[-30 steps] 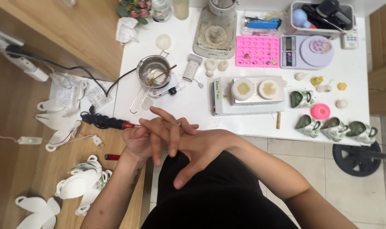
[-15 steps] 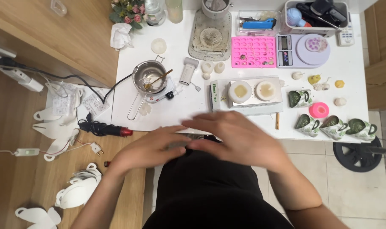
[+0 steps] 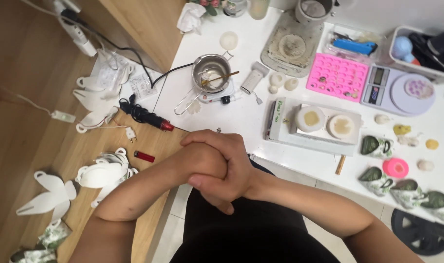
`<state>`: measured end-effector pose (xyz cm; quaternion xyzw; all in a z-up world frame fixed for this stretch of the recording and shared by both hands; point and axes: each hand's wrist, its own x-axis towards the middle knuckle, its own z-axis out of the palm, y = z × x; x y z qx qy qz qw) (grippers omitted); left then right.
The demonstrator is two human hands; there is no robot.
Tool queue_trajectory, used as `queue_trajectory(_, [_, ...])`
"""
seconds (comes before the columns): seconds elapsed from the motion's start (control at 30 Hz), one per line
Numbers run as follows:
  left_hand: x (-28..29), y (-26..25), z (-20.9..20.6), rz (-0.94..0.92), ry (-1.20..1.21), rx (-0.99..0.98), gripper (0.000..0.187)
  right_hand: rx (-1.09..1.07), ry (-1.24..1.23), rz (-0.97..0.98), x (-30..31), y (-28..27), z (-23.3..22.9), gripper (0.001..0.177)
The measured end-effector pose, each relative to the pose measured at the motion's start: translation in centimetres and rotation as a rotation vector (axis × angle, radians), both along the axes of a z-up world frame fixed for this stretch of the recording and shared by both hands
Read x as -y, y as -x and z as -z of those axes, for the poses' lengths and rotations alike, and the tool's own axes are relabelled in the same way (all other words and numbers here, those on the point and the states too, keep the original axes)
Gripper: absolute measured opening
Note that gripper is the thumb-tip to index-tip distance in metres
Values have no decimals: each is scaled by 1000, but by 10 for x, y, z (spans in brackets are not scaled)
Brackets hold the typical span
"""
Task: Preparing and cleaning tools and materials for candle making at a workbench.
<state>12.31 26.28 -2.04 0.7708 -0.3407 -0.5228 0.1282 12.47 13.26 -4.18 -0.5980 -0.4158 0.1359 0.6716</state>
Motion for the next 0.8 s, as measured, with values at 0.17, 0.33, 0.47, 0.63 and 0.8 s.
queue_trajectory(0.17, [1,14,-17,-385,62,52,56,-232,66,-140,0,-32,26,44])
queue_trajectory(0.33, [-9,34,-39,-823,628,12,55,76,875,26,4,-63,23,34])
queue_trajectory(0.47, [24,35,0,-824,901,697,62,530,1200,-460,23,-27,32,95])
queue_trajectory(0.63, [45,48,46,-1107,1080,238,59,-942,362,35,39,-8,85,79])
queue_trajectory(0.8, [56,48,38,-1318,1322,308,53,-204,1270,-335,40,-29,93,69])
